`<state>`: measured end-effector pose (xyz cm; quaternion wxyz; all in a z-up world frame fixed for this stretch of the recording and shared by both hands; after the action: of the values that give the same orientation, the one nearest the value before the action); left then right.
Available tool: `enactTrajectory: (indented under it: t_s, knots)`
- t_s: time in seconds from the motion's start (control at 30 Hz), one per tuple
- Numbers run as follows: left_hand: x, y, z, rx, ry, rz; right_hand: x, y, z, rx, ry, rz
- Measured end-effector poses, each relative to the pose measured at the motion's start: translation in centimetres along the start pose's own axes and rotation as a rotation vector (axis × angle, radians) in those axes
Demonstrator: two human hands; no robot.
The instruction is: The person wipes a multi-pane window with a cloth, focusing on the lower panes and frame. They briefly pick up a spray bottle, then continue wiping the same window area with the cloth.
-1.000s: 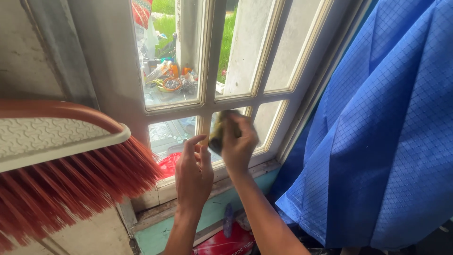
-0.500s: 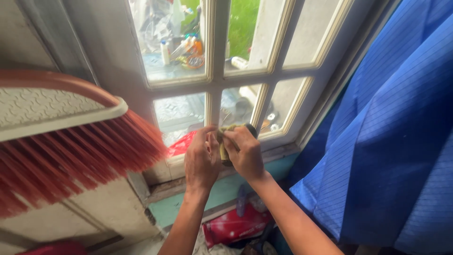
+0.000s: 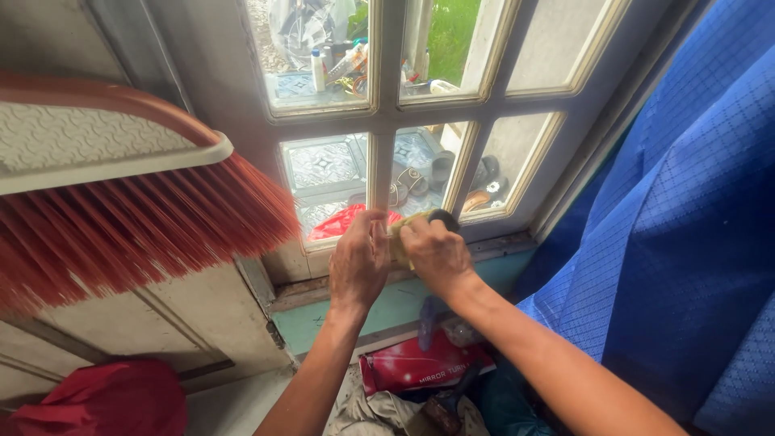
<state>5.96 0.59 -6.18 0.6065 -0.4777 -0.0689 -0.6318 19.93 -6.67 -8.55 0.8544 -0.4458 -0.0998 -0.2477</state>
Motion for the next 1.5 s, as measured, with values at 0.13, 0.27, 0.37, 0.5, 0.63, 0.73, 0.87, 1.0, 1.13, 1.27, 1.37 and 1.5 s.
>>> enactTrajectory:
  t_s: [0.13,0.27,0.37,0.5,0.63,0.73,0.87,1.0,1.13,1.27,1.37,1.5]
  knots:
    - [0.0,0.3,-0.5,-0.029,-0.03,0.011,2.3,0.8,-1.4,-0.098,0.12,0.084]
    - [0.3,0.7,-1.0,-0.125,-0.009,0.034,3.6,0.0,-2.1,-0.1,0.213,0.21]
    - [2.4,0.2,-1.0,-0.234,-0.049,0.009,3.4,-4.9,-1.8,0.003,0.245,0.467]
    - [4.4,-0.5,-0.9,-0.406,-0.208,-0.165,2.9,-11.0,-2.4,0.188,0.204,0.771]
    - [4.0,0.6,-0.5,-0.453,-0.137,-0.241,3.3,-11.0,-2.8,0.231,0.158,0.952]
    - [4.5,0.0,-0.3,-0.398,-0.074,-0.239,4.3,-9.5,-3.5,0.246,0.139,1.016]
    - [4.7,-1.1,-0.4,-0.381,-0.146,-0.309,6.2,-6.0,-4.9,0.145,0.557,1.185]
    - [5.2,-1.6,-0.2,-0.346,-0.141,-0.377,5.6,-7.8,-4.2,-0.05,0.603,1.359]
    - [5.4,-0.7,-0.1,-0.346,-0.1,-0.417,4.5,-9.6,-3.2,-0.339,0.665,1.534]
    - [6.2,0.7,-0.8,-0.148,0.006,-0.323,4.2,-7.7,-2.5,-0.111,0.806,1.573]
    - [8.0,1.1,0.2,-0.033,0.133,-0.248,5.6,-6.7,-1.4,0.088,0.866,1.649]
    - [10.4,1.8,3.7,0.193,0.245,0.043,6.7,-5.4,-0.5,0.185,0.914,1.791]
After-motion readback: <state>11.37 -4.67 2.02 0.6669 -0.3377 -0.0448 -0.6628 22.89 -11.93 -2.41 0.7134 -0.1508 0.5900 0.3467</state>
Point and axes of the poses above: each hand's wrist, its own z-axis towards the middle knuckle, its own y-axis out of the palm, x = y × z, the point moved 2 cm from there along z, towards the middle knuckle, and after that the axes turned 7 degrees about -x, right-handed, at the moved point
